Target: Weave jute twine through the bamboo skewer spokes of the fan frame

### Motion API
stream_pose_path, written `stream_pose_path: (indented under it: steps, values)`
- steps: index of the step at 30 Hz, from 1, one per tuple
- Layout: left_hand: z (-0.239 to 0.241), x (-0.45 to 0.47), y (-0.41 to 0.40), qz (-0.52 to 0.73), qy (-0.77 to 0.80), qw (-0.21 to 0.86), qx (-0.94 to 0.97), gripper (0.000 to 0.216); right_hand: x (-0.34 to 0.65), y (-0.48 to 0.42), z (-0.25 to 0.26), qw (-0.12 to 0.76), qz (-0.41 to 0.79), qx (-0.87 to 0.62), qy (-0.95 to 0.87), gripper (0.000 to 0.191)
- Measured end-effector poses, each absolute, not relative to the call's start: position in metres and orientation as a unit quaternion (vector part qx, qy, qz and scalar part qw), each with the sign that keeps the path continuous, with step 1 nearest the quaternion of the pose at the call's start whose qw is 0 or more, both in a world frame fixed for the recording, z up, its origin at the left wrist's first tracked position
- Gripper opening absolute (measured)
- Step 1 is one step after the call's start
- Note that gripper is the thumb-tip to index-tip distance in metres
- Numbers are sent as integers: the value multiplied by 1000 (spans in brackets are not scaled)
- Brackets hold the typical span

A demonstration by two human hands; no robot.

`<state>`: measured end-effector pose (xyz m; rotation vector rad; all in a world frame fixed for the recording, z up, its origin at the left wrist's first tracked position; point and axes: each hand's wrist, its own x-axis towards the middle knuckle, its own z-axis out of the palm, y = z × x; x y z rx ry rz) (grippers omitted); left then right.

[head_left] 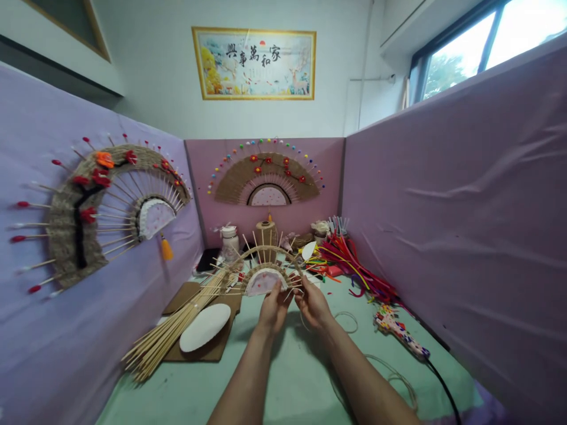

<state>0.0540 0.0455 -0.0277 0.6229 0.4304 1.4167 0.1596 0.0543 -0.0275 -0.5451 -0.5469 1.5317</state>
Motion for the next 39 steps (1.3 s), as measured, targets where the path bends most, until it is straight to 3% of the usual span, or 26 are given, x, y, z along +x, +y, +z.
stream_pose_path:
  steps: [5,20,39]
  values:
    - [-24,45,49,650,143,705,245,27,160,51,-29,651,624,-291,-321,43]
    - [-18,44,44,644,135,727,197,36,163,46,-22,669,579,-318,-341,37]
    - [-19,50,42,636,175,723,206,24,167,51,-33,672,522,-360,-383,35]
